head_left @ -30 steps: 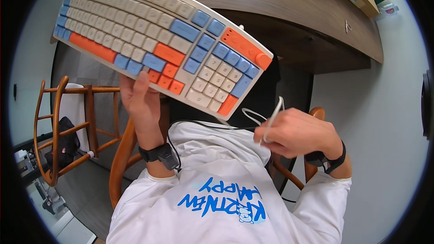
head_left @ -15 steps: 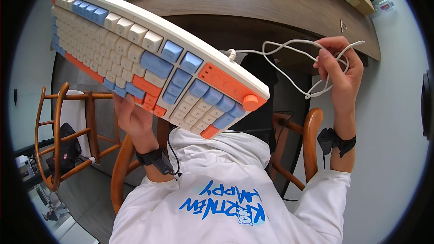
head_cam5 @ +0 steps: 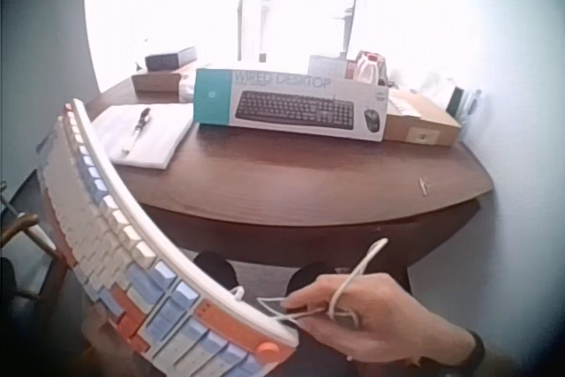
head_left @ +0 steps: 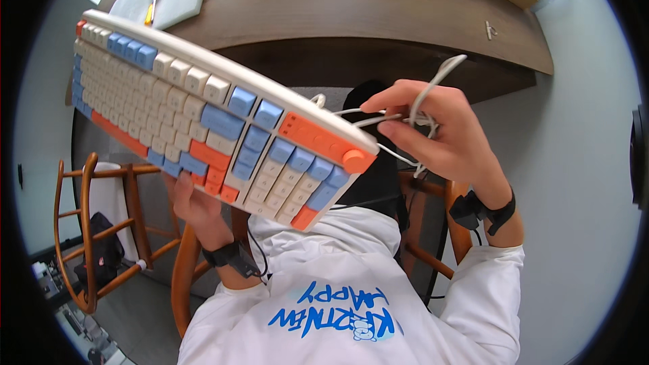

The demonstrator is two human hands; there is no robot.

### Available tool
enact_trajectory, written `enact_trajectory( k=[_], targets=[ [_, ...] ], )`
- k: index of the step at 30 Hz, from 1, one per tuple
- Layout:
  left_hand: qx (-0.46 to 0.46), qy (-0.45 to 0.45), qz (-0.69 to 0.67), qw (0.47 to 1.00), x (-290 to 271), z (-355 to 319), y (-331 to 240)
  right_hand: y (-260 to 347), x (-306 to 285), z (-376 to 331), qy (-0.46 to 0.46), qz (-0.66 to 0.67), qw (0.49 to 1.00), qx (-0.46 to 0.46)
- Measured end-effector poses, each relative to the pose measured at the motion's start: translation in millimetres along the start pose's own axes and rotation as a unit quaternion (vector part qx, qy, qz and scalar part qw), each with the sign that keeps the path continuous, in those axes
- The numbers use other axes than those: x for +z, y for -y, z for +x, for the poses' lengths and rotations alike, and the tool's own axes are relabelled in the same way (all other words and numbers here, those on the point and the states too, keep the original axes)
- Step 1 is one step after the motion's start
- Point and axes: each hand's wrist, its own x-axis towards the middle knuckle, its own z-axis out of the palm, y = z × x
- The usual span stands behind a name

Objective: The person unboxes a new keyboard and mouse set, takes the keyboard out of its plastic wrapping, and uses a screwdriver to remove screws from the back of the keyboard case.

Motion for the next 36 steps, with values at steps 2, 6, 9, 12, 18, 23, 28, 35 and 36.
enact_trajectory(
  k=[2, 6, 9, 12, 18, 23, 28, 35, 36],
  targets=[
    [0.004, 0.016, -0.009, 1.000, -4, 4, -4, -8, -3, 5, -0.006, 0.007, 0.999, 0.044],
    [0.020, 0.020, -0.001, 1.000, -5, 8, -5, -3, -19, 14, -0.051, 0.017, 0.987, 0.149],
    [0.022, 0.043, -0.009, 0.999, 0, 15, -8, -8, -32, 17, -0.155, 0.051, 0.976, 0.146],
    [0.030, 0.011, 0.036, 0.999, 10, 9, -15, -10, -58, 27, -0.213, 0.090, 0.958, 0.171],
    [0.054, -0.001, 0.059, 0.997, 23, 27, -24, -5, -134, 41, -0.395, 0.187, 0.895, 0.089],
    [0.063, -0.062, 0.129, 0.988, 39, 41, -31, 16, -145, 40, -0.395, 0.202, 0.896, 0.031],
    [0.150, -0.066, 0.245, 0.956, 72, 59, -34, 37, -126, 43, -0.272, 0.251, 0.926, 0.067],
    [0.180, -0.002, 0.475, 0.862, 113, 73, -79, 79, -144, 71, -0.239, 0.294, 0.922, 0.078],
    [0.196, -0.007, 0.487, 0.851, 113, 75, -76, 88, -147, 70, -0.234, 0.289, 0.925, 0.074]
  ],
)
